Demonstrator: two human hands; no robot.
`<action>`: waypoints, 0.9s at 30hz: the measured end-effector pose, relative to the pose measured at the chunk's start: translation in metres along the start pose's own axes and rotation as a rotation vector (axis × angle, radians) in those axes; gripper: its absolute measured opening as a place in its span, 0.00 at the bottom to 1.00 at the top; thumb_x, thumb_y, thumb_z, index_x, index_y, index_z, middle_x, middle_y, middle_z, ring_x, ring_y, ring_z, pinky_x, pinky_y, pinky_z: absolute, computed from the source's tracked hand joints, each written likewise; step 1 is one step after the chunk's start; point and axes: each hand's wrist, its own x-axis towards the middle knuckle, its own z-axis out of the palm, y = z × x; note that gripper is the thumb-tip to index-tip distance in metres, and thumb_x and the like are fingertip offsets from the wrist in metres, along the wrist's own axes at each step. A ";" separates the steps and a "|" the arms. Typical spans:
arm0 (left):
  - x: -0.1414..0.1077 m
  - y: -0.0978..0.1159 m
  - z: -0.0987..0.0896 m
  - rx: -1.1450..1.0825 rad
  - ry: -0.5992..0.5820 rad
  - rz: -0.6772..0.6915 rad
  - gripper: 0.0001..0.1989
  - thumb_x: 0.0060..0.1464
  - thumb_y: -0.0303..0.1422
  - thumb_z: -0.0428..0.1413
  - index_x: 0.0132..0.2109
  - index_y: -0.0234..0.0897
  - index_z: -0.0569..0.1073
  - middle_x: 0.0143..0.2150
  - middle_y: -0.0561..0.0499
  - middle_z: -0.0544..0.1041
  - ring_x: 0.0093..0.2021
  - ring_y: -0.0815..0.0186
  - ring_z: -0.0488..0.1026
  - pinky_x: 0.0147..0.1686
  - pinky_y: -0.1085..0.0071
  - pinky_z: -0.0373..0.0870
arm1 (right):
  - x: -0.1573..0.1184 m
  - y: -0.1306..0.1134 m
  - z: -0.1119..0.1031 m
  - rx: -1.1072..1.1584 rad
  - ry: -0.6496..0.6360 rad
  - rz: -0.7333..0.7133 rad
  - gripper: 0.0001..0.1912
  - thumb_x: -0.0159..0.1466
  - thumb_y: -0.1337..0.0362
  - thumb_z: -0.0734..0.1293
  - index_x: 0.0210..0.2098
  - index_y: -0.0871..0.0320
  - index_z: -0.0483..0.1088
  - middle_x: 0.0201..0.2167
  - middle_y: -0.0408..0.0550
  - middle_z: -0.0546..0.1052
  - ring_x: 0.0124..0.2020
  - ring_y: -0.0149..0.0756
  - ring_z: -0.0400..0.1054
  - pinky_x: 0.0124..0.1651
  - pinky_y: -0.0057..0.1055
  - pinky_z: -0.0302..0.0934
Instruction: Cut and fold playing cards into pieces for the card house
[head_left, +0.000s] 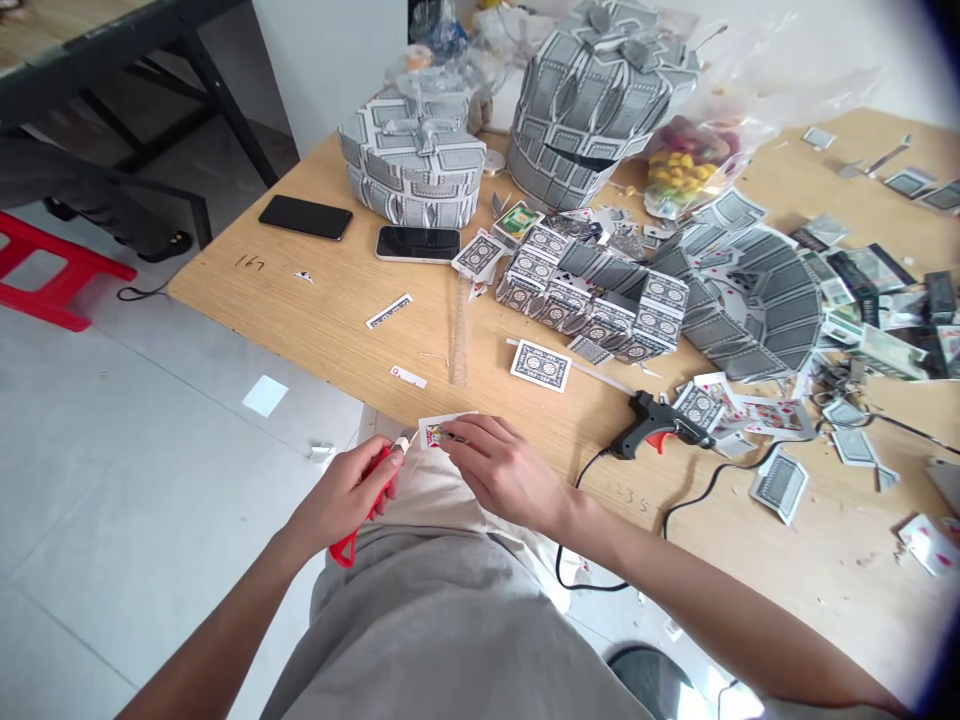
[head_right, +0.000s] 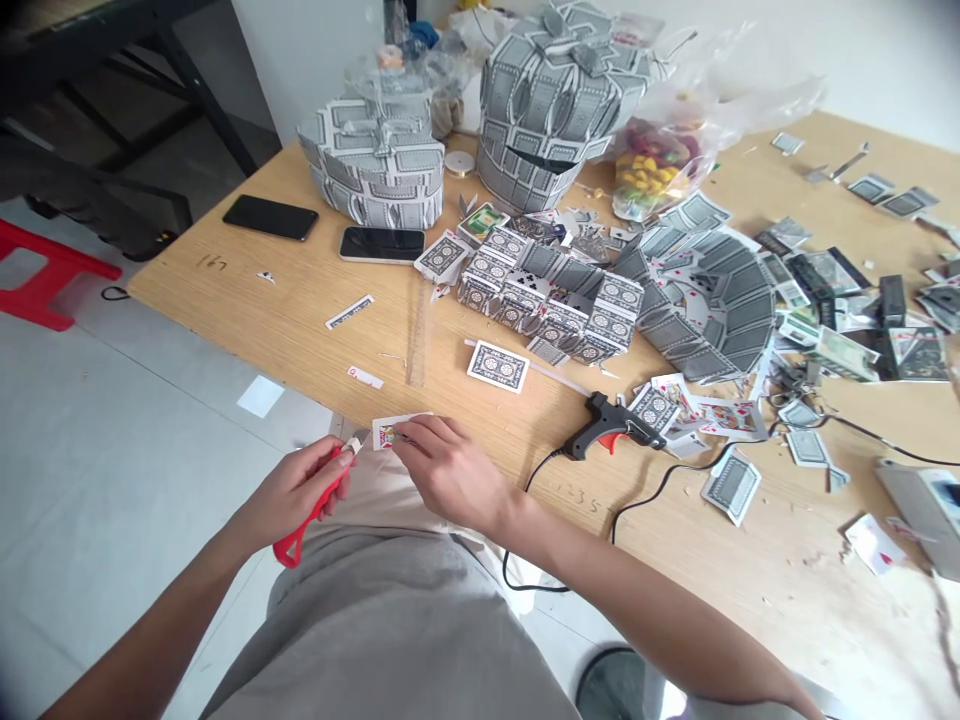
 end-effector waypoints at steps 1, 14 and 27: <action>0.001 -0.001 0.001 0.001 0.003 -0.005 0.23 0.70 0.57 0.52 0.38 0.42 0.69 0.31 0.54 0.76 0.26 0.66 0.73 0.28 0.70 0.73 | 0.001 -0.001 0.000 -0.015 -0.004 -0.008 0.15 0.77 0.72 0.62 0.57 0.59 0.78 0.59 0.57 0.82 0.61 0.50 0.74 0.61 0.47 0.73; 0.012 0.002 0.005 -0.049 -0.003 -0.025 0.24 0.70 0.56 0.54 0.37 0.41 0.67 0.29 0.55 0.76 0.24 0.67 0.73 0.26 0.71 0.72 | -0.001 -0.003 0.004 -0.189 -0.080 0.012 0.22 0.79 0.67 0.62 0.69 0.60 0.69 0.62 0.62 0.79 0.62 0.53 0.72 0.58 0.48 0.71; 0.013 0.017 0.004 0.003 -0.013 -0.044 0.23 0.72 0.52 0.51 0.33 0.41 0.65 0.26 0.56 0.75 0.20 0.69 0.71 0.23 0.72 0.68 | 0.003 0.001 0.004 -0.094 -0.091 0.050 0.21 0.79 0.65 0.63 0.69 0.59 0.71 0.69 0.56 0.75 0.61 0.50 0.69 0.58 0.47 0.68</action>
